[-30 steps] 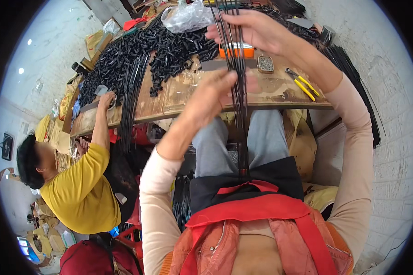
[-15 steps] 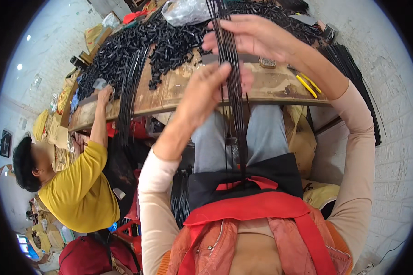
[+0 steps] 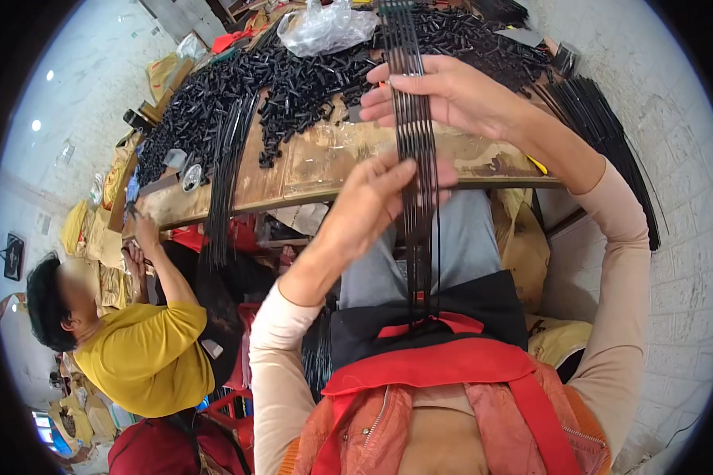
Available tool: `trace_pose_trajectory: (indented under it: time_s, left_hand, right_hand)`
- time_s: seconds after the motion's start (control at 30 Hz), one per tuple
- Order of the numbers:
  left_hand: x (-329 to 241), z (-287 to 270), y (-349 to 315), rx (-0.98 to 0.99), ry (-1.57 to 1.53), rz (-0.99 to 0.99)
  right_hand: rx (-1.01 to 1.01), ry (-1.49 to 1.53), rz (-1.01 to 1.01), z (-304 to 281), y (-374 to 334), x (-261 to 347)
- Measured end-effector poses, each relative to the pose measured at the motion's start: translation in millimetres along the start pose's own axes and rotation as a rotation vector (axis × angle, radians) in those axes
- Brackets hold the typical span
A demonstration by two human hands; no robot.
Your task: Assembling black rods into central hubs to create umbrella frames using pliers.
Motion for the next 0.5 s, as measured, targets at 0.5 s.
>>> trace_pose_trajectory:
  time_s: [0.5]
  left_hand:
    - [-9.1, 9.2, 2.5, 0.102, -0.047, 0.004]
  right_hand:
    - [-0.009, -0.064, 0.008, -4.0, -12.2, 2.5]
Point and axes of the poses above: each hand's wrist, its own y-axis towards the middle knuckle, its own z-axis out of the palm, x = y × z, the point moved 3 cm from there along y, towards the middle knuckle, and after that the axes turned 9 degrees about -x, right-handed, at the moved point
